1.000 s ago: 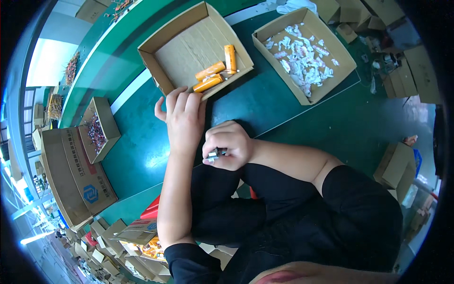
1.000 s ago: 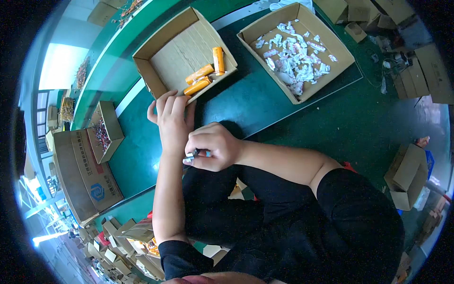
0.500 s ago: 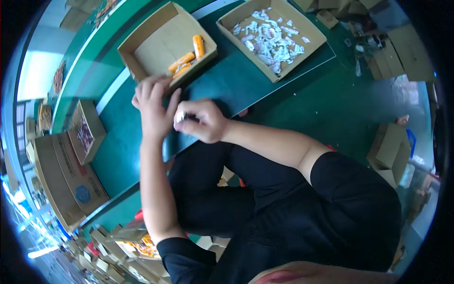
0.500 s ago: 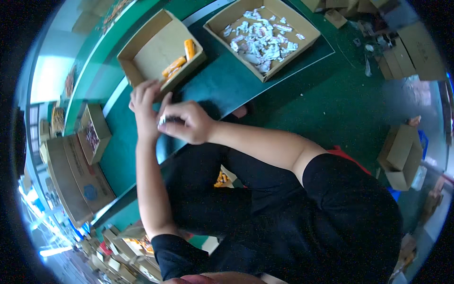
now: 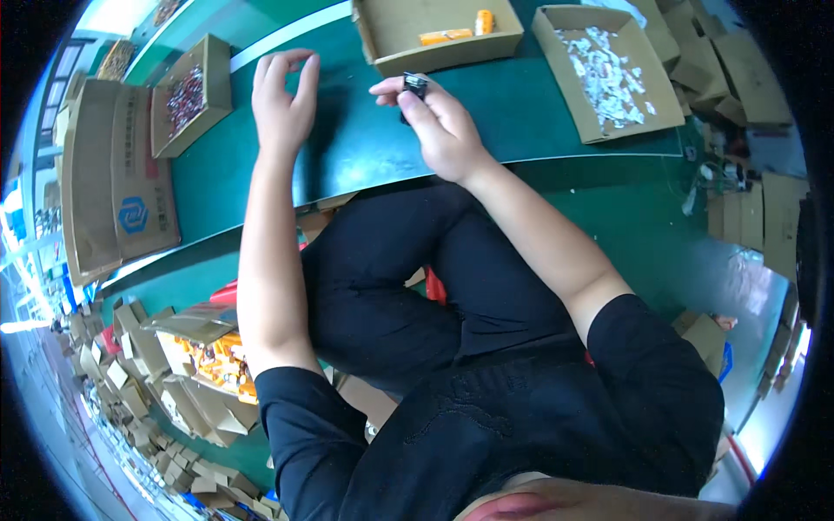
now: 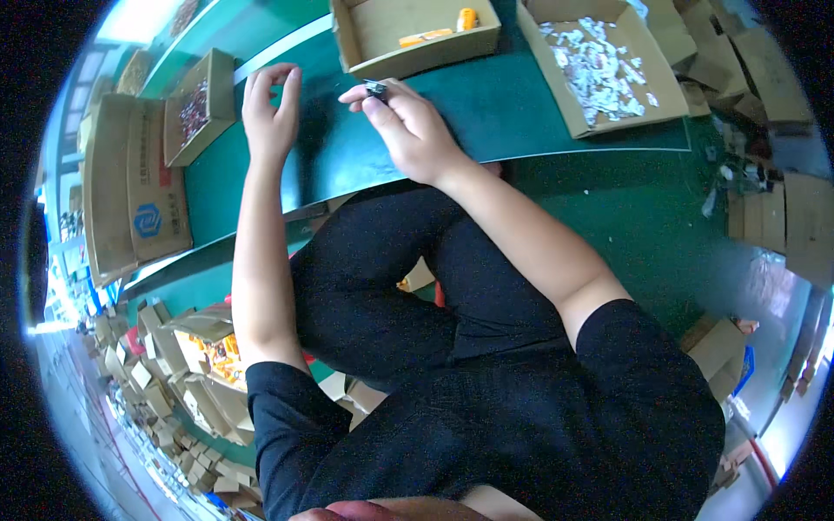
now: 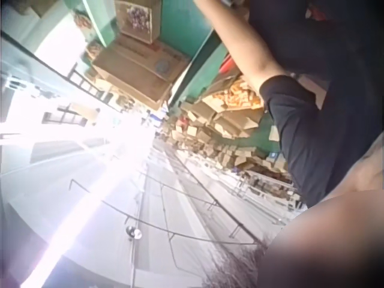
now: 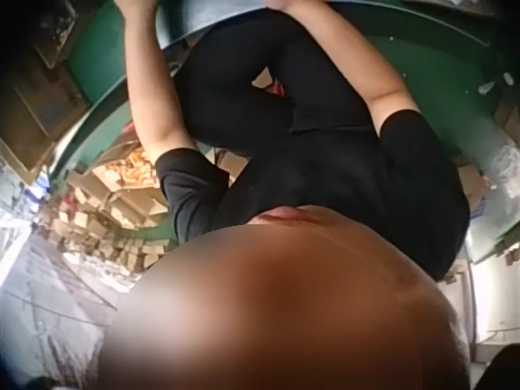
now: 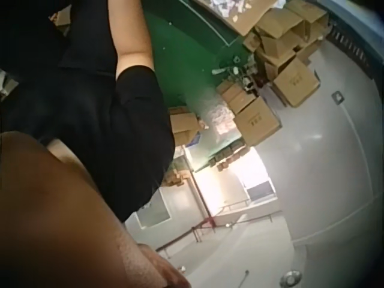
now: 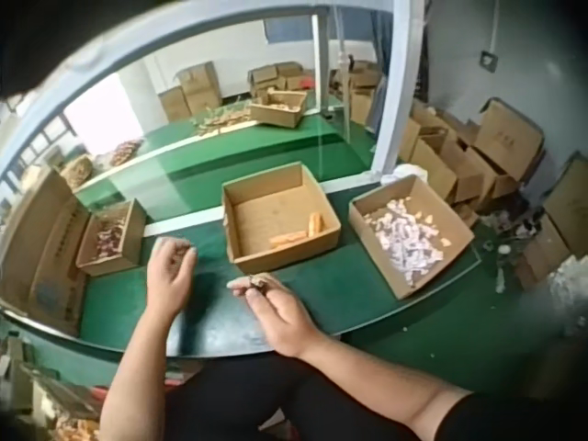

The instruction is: Assembling electronic components by inserting batteries into black plastic housings.

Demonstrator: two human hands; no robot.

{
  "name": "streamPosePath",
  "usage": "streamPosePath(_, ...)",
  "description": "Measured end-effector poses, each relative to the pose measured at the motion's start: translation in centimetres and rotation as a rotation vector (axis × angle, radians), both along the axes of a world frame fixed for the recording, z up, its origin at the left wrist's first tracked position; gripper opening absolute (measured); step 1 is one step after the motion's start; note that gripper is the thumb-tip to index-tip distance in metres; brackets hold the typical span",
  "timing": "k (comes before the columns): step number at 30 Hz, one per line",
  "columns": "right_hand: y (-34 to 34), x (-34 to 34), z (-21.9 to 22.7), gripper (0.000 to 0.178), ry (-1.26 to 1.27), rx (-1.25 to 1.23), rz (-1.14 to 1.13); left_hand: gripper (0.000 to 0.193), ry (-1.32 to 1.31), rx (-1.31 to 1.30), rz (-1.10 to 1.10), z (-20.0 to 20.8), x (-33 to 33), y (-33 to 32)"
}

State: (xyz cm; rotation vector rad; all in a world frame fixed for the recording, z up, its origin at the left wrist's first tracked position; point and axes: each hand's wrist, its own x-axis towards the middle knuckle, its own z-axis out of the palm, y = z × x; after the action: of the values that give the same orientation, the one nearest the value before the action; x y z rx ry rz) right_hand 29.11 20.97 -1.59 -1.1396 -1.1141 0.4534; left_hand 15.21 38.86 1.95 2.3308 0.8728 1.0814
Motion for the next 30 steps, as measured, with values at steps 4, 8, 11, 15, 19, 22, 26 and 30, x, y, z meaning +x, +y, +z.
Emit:
streamPosePath(4, -0.2, -0.1, 0.0, 0.030, 0.167, -0.082, 0.032, 0.021, 0.195, 0.184, -0.109, -0.5, -1.2, 0.8)
streamPosePath(8, 0.4, -0.6, 0.0, 0.031, 0.234, -0.117, 0.037, 0.020, 0.193, 0.199, -0.120, 0.8, -3.7, 2.9)
streamPosePath(11, 0.5, -0.8, -0.1, 0.028, 0.107, -0.195, 0.013, 0.019, 0.148, 0.181, 0.008, 3.1, -6.2, 2.5)
streamPosePath(15, 0.3, -1.7, 0.1, 0.028, 0.072, -0.254, 0.039, 0.036, -0.356, -0.177, 0.185, 4.6, -12.1, -3.1)
streamPosePath(19, 0.7, -1.6, -0.1, 0.029, 0.037, -0.281, 0.042, 0.009, -0.382, 0.111, 0.310, 3.4, -20.4, -13.9)
streamPosePath(22, 0.8, -2.1, 0.1, 0.029, 0.001, -0.313, 0.059, 0.013, -0.022, 0.194, 0.626, 2.4, -28.6, -20.4)
streamPosePath(26, 0.2, -2.0, 0.0, 0.030, -0.045, -0.340, 0.063, 0.032, 0.259, 0.179, 0.911, 4.1, -39.6, -24.1)
streamPosePath(30, 0.6, -1.5, 0.0, 0.030, -0.080, -0.346, 0.088, 0.066, 0.593, -0.213, 1.228, 1.7, -48.7, -25.6)
